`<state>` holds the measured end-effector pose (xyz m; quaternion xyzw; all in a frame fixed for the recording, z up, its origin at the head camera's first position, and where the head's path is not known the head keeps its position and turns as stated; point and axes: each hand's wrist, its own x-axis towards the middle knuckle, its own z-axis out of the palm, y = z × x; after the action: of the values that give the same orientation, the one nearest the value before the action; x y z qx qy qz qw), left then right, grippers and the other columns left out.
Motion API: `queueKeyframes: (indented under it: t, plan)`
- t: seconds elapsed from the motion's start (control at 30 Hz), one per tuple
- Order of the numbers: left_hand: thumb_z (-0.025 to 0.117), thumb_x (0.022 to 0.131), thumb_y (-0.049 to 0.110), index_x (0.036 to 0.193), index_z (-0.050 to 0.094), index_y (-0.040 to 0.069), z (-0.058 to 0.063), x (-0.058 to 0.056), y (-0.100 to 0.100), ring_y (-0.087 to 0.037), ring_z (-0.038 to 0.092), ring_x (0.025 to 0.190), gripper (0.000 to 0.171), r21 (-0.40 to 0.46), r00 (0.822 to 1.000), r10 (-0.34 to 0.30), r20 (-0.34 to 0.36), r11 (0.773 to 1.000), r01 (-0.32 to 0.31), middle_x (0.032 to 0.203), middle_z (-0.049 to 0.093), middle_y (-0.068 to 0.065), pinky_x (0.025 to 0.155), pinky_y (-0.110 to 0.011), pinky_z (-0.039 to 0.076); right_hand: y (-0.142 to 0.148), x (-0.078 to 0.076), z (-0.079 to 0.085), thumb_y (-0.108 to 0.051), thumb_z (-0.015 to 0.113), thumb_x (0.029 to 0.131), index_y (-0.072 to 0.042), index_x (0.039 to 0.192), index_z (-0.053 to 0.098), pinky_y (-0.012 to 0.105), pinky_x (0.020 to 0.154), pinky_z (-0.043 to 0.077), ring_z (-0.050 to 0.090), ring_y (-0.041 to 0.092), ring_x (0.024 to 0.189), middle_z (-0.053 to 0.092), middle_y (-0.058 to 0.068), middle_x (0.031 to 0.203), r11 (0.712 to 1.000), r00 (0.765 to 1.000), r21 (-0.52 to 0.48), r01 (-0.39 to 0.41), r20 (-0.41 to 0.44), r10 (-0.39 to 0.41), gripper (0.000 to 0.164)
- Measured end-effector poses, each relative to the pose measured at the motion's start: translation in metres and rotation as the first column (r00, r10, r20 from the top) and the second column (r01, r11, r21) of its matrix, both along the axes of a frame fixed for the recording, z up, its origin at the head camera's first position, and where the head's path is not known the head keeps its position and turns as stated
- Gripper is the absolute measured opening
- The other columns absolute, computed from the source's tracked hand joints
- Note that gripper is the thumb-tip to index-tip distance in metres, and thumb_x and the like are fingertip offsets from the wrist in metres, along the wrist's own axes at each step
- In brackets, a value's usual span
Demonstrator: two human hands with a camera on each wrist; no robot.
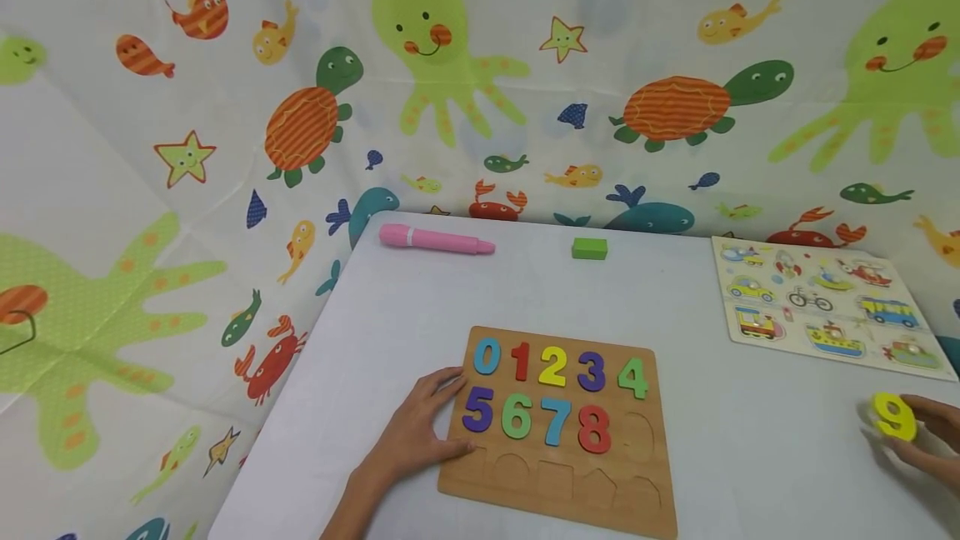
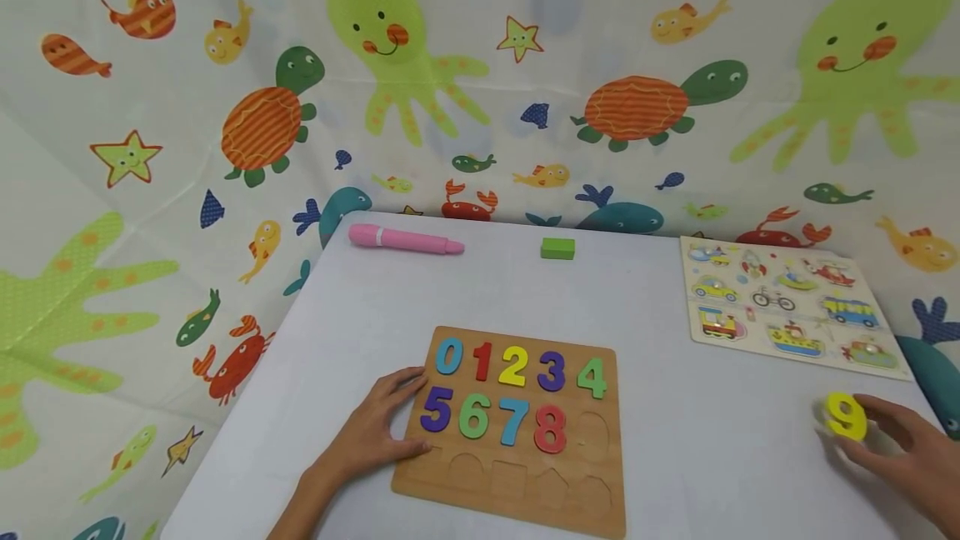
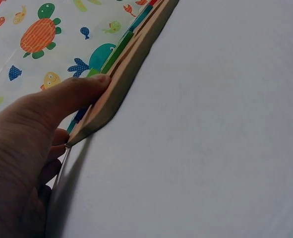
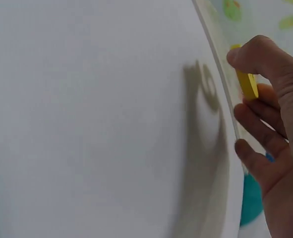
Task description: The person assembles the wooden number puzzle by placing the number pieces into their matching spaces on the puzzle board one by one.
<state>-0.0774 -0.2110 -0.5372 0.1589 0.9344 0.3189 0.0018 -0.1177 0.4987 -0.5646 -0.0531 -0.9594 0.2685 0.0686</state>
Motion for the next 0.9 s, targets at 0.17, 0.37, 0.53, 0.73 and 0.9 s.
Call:
queueKeyframes:
  t: [0.17,0.37,0.53,0.73,0.9]
  plan:
    - [0.080,0.070,0.063,0.146,0.050,0.012,0.000,0.000,0.000,-0.018,0.028,0.143,0.096,-0.002,1.000,0.005,0.007,1.000,-0.005,0.155,0.035,0.003,0.113,-0.042,0.032,-0.058,-0.006,0.028,-0.008,0.079,0.082,0.015,0.139,0.037,0.070,0.110,0.014,0.029,0.056,0.127,0.039,0.040,0.131,0.996,0.995,-0.022,-0.086,0.044,0.087,0.075]
    - [0.081,0.070,0.061,0.146,0.050,0.012,0.000,0.000,0.000,-0.017,0.028,0.143,0.095,0.005,1.000,0.006,0.012,1.000,-0.006,0.155,0.036,0.003,0.113,-0.042,0.031,-0.119,-0.009,0.047,-0.022,0.088,0.074,0.002,0.131,0.053,0.076,0.094,0.031,0.040,0.041,0.127,0.051,0.028,0.128,0.979,0.979,-0.021,-0.203,0.005,0.203,0.072]
    - [0.081,0.070,0.061,0.146,0.050,0.011,-0.001,-0.001,0.001,-0.017,0.028,0.143,0.096,0.007,1.000,-0.002,0.007,1.000,0.002,0.155,0.036,0.003,0.113,-0.041,0.031,-0.154,-0.010,0.048,-0.023,0.093,0.067,-0.010,0.127,0.060,0.042,0.108,0.040,0.034,-0.014,0.118,0.059,0.012,0.125,0.949,0.949,-0.066,-0.307,-0.098,0.301,0.070]
    - [0.081,0.070,0.061,0.146,0.050,0.011,-0.002,-0.001,0.000,-0.016,0.028,0.143,0.096,0.009,1.000,-0.002,-0.001,1.000,0.002,0.155,0.035,0.004,0.113,-0.041,0.031,-0.194,-0.010,0.049,-0.023,0.095,0.063,-0.015,0.125,0.063,0.001,0.088,0.025,0.032,-0.021,0.117,0.063,0.005,0.124,0.924,0.915,-0.056,-0.379,-0.170,0.365,0.071]
    - [0.081,0.070,0.061,0.146,0.050,0.011,-0.001,-0.001,0.000,-0.016,0.028,0.143,0.096,0.009,1.000,-0.004,-0.001,1.000,0.004,0.155,0.035,0.005,0.113,-0.041,0.031,-0.218,-0.008,0.047,-0.018,0.096,0.058,-0.014,0.123,0.064,-0.001,0.090,0.026,0.039,-0.015,0.119,0.064,0.005,0.124,0.902,0.888,-0.068,-0.427,-0.222,0.404,0.072]
